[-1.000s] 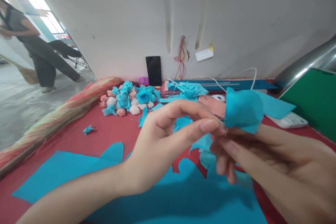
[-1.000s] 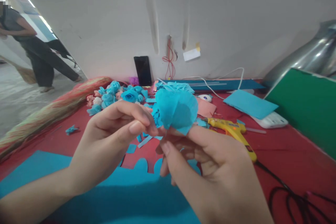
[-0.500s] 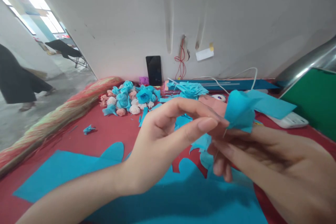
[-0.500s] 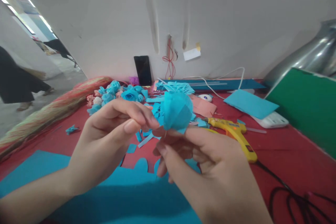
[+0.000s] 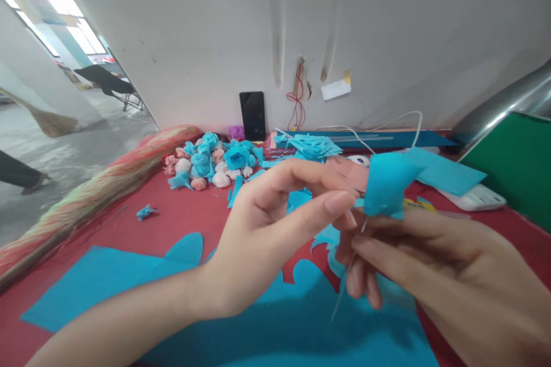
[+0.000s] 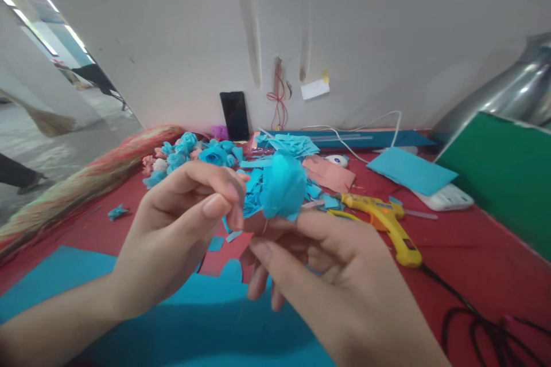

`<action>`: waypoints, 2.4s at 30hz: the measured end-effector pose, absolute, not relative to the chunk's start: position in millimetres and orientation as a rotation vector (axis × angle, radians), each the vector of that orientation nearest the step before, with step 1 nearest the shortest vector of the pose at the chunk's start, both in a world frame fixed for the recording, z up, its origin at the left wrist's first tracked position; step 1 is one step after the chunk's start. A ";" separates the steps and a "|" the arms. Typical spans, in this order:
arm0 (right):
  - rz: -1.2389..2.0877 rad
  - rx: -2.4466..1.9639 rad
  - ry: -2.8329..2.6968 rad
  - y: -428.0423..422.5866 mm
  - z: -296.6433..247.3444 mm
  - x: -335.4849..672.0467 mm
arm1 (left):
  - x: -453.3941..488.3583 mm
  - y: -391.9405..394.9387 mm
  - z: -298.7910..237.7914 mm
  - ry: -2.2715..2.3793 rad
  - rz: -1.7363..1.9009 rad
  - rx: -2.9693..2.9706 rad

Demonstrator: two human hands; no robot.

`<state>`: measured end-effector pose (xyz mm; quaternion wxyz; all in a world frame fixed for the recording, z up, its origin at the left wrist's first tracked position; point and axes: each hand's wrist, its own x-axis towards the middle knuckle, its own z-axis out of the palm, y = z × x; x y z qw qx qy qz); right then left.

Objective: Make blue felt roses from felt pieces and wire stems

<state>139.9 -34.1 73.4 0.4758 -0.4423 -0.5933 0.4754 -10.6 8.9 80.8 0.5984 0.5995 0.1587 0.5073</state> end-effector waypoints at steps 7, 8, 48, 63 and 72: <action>1.096 -1.148 -1.438 -29.9 68.1 134.9 | -11.5 8.8 80.2 0.389 1.215 1.409; 1.076 -1.158 -1.436 -28.9 68.2 132.8 | -11.6 8.9 80.1 0.395 1.225 1.419; 1.836 -0.746 -1.151 -31.8 74.7 139.0 | -8.6 13.3 89.2 0.585 1.136 1.510; 1.871 -0.720 -1.120 -33.4 73.2 137.2 | -17.3 12.9 85.7 0.499 0.915 1.395; 1.890 -0.689 -1.166 -33.1 68.7 140.2 | -17.2 16.1 87.0 0.400 0.735 1.137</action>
